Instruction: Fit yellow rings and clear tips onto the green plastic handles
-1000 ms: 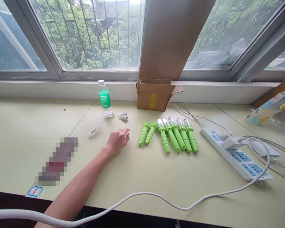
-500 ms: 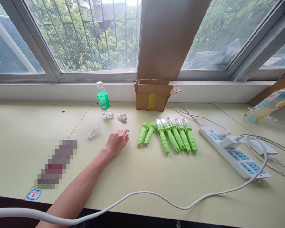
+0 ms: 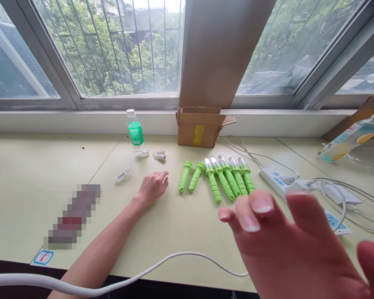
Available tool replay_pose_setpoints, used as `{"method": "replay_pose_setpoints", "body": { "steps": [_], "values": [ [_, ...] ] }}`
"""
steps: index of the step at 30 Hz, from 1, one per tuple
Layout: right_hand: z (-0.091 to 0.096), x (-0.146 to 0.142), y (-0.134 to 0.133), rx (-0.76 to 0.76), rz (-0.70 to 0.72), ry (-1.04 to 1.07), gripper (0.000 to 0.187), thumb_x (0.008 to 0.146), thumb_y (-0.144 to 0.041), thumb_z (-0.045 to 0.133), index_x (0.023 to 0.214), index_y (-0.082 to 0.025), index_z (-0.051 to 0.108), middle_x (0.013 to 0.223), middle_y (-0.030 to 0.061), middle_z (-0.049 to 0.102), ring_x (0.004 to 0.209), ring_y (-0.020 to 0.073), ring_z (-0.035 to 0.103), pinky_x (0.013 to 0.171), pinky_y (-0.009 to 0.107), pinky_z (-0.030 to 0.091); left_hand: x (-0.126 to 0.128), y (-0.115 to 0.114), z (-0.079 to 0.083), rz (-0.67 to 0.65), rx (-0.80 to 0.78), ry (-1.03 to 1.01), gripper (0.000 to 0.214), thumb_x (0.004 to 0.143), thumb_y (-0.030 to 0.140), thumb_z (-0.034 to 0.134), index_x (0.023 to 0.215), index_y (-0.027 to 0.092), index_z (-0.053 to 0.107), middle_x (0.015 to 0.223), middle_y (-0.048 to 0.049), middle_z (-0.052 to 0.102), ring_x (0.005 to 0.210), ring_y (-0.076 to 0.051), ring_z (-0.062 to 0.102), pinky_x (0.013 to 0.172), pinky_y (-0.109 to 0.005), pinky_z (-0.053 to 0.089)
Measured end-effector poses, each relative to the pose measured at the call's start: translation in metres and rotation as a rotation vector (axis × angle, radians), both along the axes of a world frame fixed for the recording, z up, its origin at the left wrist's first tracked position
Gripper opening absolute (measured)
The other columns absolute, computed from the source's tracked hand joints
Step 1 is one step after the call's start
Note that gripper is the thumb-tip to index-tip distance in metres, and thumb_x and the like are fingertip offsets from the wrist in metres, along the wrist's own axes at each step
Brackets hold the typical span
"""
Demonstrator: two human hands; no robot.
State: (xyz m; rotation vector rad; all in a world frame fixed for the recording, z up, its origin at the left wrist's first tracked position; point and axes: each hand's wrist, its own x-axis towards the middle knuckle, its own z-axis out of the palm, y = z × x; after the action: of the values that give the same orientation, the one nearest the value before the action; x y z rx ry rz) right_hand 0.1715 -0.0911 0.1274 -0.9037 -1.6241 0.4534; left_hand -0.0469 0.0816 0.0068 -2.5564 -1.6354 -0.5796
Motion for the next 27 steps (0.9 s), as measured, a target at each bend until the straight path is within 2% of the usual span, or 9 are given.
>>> {"method": "replay_pose_setpoints", "body": {
  "steps": [2, 4, 6, 10, 13, 20, 23, 25, 27],
  "values": [
    [0.013, -0.011, 0.005, -0.098, 0.078, 0.155, 0.05, 0.093, -0.049, 0.017, 0.14, -0.043, 0.033, 0.11, 0.0054, 0.06, 0.089, 0.0281, 0.061, 0.075, 0.048, 0.05, 0.0, 0.0, 0.0, -0.002, 0.003, -0.001, 0.02, 0.09, 0.025, 0.043, 0.106, 0.022, 0.056, 0.091, -0.0043, 0.069, 0.081, -0.018, 0.064, 0.068, -0.027, 0.045],
    [0.015, -0.015, 0.009, -0.152, 0.112, 0.299, 0.051, 0.094, -0.047, 0.013, 0.132, -0.041, 0.046, 0.106, 0.0065, 0.062, 0.092, 0.0288, 0.061, 0.078, 0.051, 0.049, 0.0, 0.0, -0.001, -0.004, 0.01, 0.001, 0.02, 0.09, 0.024, 0.044, 0.105, 0.022, 0.056, 0.09, -0.0039, 0.069, 0.08, -0.018, 0.064, 0.067, -0.027, 0.045],
    [0.013, -0.015, 0.012, -0.183, 0.155, 0.442, 0.049, 0.094, -0.046, 0.018, 0.121, -0.037, 0.057, 0.103, 0.0071, 0.064, 0.095, 0.0284, 0.061, 0.079, 0.05, 0.05, 0.0, 0.0, -0.001, -0.006, 0.017, 0.004, 0.02, 0.09, 0.024, 0.044, 0.105, 0.022, 0.056, 0.09, -0.0034, 0.069, 0.08, -0.017, 0.064, 0.066, -0.027, 0.044],
    [0.01, -0.021, 0.017, -0.353, 0.289, 0.727, 0.041, 0.092, -0.039, 0.031, 0.118, -0.028, 0.06, 0.11, 0.0088, 0.064, 0.1, 0.0268, 0.06, 0.085, 0.046, 0.05, 0.0, 0.001, -0.003, -0.009, 0.027, 0.01, 0.019, 0.09, 0.024, 0.042, 0.103, 0.021, 0.056, 0.087, -0.0029, 0.069, 0.077, -0.017, 0.064, 0.061, -0.026, 0.041],
    [0.009, -0.026, 0.019, -0.464, 0.38, 0.856, 0.04, 0.09, -0.034, 0.035, 0.121, -0.024, 0.059, 0.115, 0.0103, 0.063, 0.103, 0.0265, 0.059, 0.087, 0.043, 0.05, 0.0, 0.001, -0.004, -0.016, 0.04, 0.012, 0.019, 0.091, 0.024, 0.042, 0.102, 0.021, 0.056, 0.086, -0.0026, 0.069, 0.076, -0.017, 0.063, 0.058, -0.027, 0.039],
    [0.004, -0.026, 0.024, -0.577, 0.393, 0.883, 0.036, 0.087, -0.029, 0.044, 0.119, -0.025, 0.06, 0.115, 0.0107, 0.062, 0.103, 0.0252, 0.059, 0.086, 0.041, 0.052, 0.0, 0.001, -0.004, -0.023, 0.041, 0.019, 0.018, 0.091, 0.024, 0.042, 0.102, 0.021, 0.055, 0.084, -0.0034, 0.069, 0.078, -0.018, 0.064, 0.057, -0.027, 0.038],
    [-0.001, -0.028, 0.025, -0.572, 0.311, 0.838, 0.032, 0.082, -0.024, 0.059, 0.113, -0.027, 0.063, 0.1, 0.0071, 0.063, 0.087, 0.0187, 0.061, 0.077, 0.033, 0.054, 0.001, 0.001, -0.005, -0.023, 0.035, 0.018, 0.018, 0.091, 0.024, 0.042, 0.102, 0.021, 0.055, 0.085, -0.0031, 0.069, 0.081, -0.018, 0.064, 0.056, -0.026, 0.037],
    [-0.006, -0.03, 0.025, -0.544, 0.252, 0.787, 0.032, 0.076, -0.019, 0.068, 0.107, -0.029, 0.066, 0.085, 0.0022, 0.06, 0.072, 0.0124, 0.057, 0.067, 0.025, 0.052, 0.001, 0.002, -0.005, -0.023, 0.033, 0.017, 0.018, 0.091, 0.024, 0.042, 0.102, 0.021, 0.055, 0.085, -0.0028, 0.069, 0.081, -0.018, 0.064, 0.056, -0.026, 0.037],
    [-0.012, -0.031, 0.028, -0.51, 0.272, 0.701, 0.028, 0.075, -0.019, 0.071, 0.101, -0.029, 0.067, 0.075, -0.0004, 0.056, 0.062, 0.0096, 0.052, 0.058, 0.022, 0.049, 0.001, 0.002, -0.005, -0.025, 0.033, 0.015, 0.018, 0.091, 0.024, 0.042, 0.103, 0.021, 0.054, 0.085, -0.0028, 0.069, 0.082, -0.018, 0.064, 0.056, -0.026, 0.036]
  ]
}}
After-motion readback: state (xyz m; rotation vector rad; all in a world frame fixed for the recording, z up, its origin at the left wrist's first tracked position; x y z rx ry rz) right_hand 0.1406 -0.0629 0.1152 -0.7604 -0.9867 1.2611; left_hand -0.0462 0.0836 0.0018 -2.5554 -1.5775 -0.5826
